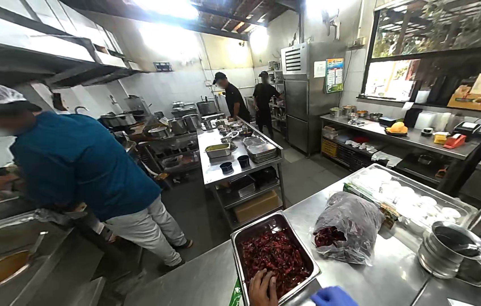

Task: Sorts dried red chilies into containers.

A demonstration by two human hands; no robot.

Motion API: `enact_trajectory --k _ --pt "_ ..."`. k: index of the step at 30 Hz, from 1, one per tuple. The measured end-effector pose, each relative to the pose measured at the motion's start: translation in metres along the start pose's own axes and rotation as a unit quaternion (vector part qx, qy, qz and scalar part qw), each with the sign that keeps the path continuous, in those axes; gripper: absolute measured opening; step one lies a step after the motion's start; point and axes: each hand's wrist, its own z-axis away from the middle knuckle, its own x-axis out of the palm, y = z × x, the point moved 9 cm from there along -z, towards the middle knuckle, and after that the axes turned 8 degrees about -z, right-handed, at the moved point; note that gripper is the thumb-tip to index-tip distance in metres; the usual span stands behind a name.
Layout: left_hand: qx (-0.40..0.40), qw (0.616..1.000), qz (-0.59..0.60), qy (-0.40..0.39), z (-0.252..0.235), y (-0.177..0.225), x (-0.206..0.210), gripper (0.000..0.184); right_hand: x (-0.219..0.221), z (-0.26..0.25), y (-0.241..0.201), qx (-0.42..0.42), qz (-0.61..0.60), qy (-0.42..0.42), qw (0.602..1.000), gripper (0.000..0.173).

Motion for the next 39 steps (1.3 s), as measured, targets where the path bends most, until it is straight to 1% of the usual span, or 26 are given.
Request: enact_trajectory --k 1,2,4,5,7,8,9,10,11,12,13,16,18,19,22,23,26,29,31,33,36,39 --pt "-0.008 0.999 0.022 0.021 0.000 -0.003 -0.004 0.030 -0.020 -0.017 0.025 -0.003 0.004 0.038 0.999 0.055" --pt "-0.003 0.999 0.029 0.040 0.002 -0.002 -0.008 0.027 -0.042 -0.031 0.042 -0.006 0.024 0.083 0.996 0.050" --pt "0.019 0.998 0.022 0.062 0.005 0.001 -0.010 0.026 -0.082 -0.058 0.064 -0.010 0.098 0.167 0.981 0.037" --pt "0.028 0.997 0.014 0.066 0.006 0.002 -0.010 0.028 -0.095 -0.074 0.072 -0.019 0.133 0.196 0.971 0.035" --pt "0.025 0.997 0.003 0.076 0.007 0.002 -0.010 0.034 -0.108 -0.106 0.087 -0.018 0.192 0.219 0.957 0.046" --pt "0.013 0.997 0.006 0.078 0.006 0.002 -0.011 0.031 -0.110 -0.121 0.095 -0.006 0.215 0.214 0.953 0.053" --pt "0.000 0.997 0.015 0.077 0.006 0.002 -0.013 0.024 -0.108 -0.133 0.101 0.005 0.237 0.205 0.950 0.058" --pt "-0.017 0.998 0.015 0.063 0.007 0.002 -0.014 0.032 -0.106 -0.143 0.105 0.011 0.254 0.199 0.947 0.060" --pt "-0.039 0.998 0.012 0.056 0.006 0.000 -0.013 0.054 -0.104 -0.150 0.104 0.007 0.270 0.202 0.942 0.060" --pt "-0.054 0.997 0.005 0.061 0.006 -0.002 -0.013 0.066 -0.102 -0.155 0.100 -0.002 0.284 0.210 0.936 0.058" --pt "-0.058 0.996 -0.003 0.073 0.005 -0.004 -0.012 0.067 -0.100 -0.159 0.095 -0.013 0.296 0.220 0.929 0.052" --pt "-0.057 0.993 -0.038 0.094 0.007 -0.005 -0.009 0.057 -0.096 -0.163 0.087 -0.031 0.312 0.229 0.921 0.036" --pt "-0.063 0.991 -0.062 0.101 0.008 -0.006 -0.008 0.052 -0.098 -0.164 0.088 -0.025 0.303 0.229 0.925 0.034" --pt "-0.066 0.990 -0.068 0.103 0.008 -0.007 -0.007 0.050 -0.100 -0.164 0.088 -0.020 0.302 0.231 0.925 0.038" --pt "-0.074 0.989 -0.078 0.104 0.008 -0.008 -0.005 0.045 -0.103 -0.163 0.090 -0.004 0.311 0.233 0.921 0.057" --pt "-0.075 0.988 -0.079 0.105 0.008 -0.009 -0.005 0.044 -0.102 -0.161 0.090 0.002 0.315 0.232 0.921 0.061" --pt "-0.089 0.987 -0.079 0.109 0.007 -0.009 -0.007 0.042 -0.104 -0.155 0.092 0.014 0.316 0.210 0.925 0.062" --pt "-0.113 0.983 -0.081 0.119 0.007 -0.011 -0.010 0.040 -0.106 -0.150 0.102 0.029 0.307 0.150 0.939 0.071" --pt "-0.120 0.982 -0.086 0.119 0.007 -0.013 -0.009 0.040 -0.108 -0.145 0.109 0.008 0.282 0.132 0.950 0.072" --pt "-0.125 0.980 -0.093 0.121 0.006 -0.016 -0.008 0.042 -0.115 -0.140 0.110 -0.040 0.242 0.150 0.958 0.066" --pt "-0.141 0.977 -0.110 0.117 0.002 -0.015 -0.007 0.045 -0.136 -0.126 0.103 -0.095 0.176 0.204 0.958 0.057" --pt "-0.155 0.975 -0.120 0.103 0.001 -0.009 -0.007 0.044 -0.153 -0.104 0.087 -0.176 0.138 0.284 0.932 0.049"
